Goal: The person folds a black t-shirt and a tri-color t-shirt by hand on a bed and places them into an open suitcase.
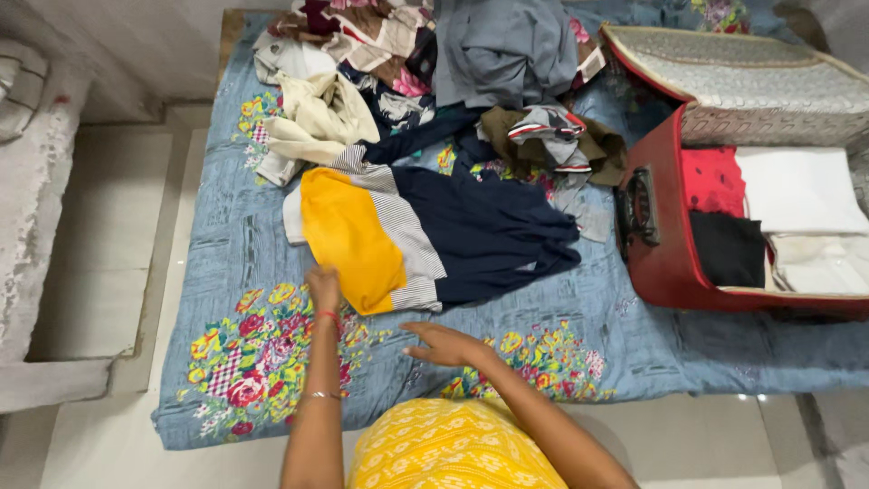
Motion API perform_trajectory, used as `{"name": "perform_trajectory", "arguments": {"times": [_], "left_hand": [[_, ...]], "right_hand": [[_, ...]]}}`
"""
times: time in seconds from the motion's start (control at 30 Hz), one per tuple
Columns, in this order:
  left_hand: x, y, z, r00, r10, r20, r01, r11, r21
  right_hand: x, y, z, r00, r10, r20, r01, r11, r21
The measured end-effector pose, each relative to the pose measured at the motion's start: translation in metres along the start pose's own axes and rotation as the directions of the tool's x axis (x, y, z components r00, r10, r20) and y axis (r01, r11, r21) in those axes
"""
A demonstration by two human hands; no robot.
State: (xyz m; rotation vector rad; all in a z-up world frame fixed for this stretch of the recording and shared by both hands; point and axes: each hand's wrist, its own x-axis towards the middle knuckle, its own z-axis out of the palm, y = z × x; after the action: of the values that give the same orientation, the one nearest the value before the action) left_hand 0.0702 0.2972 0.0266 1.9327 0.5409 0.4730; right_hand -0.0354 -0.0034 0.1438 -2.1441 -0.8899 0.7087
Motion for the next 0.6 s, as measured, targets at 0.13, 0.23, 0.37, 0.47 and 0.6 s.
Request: {"name": "perform_trajectory", "arguments": {"times": [0.13,0.23,0.37,0.47,0.6], "left_hand": [[-0.076,-0.023,0.020,0.980,-0.193,0.051,0.145,0.864,0.482],[-0.116,-0.036,0.032,0.779,-0.452,0.435,0.378,0.891,0.250],[-0.139,-0.035,0.054,0.445,-0.595,0.669,0.695,0.701,0.161],[-0.146,-0.018,0.073,0.481,-0.444,0.756,0.724,0.688,-0.056],[-0.149,-0.003,0.095,0.661,-0.359,0.659,0.653,0.707,-0.269]], "right_hand": [[0.004,0.090,0.046,0.987,0.156,-0.030,-0.158,0.984,-0.087],[-0.016,0.137,0.047,0.961,0.234,-0.144,-0.241,0.970,-0.032],[-0.056,0.151,0.032,0.825,0.556,-0.101,-0.523,0.819,0.238],[-0.076,0.162,0.030,0.855,0.422,-0.300,-0.373,0.904,0.208],[-0.103,0.175,0.023,0.830,0.429,-0.358,-0.350,0.898,0.266]]}}
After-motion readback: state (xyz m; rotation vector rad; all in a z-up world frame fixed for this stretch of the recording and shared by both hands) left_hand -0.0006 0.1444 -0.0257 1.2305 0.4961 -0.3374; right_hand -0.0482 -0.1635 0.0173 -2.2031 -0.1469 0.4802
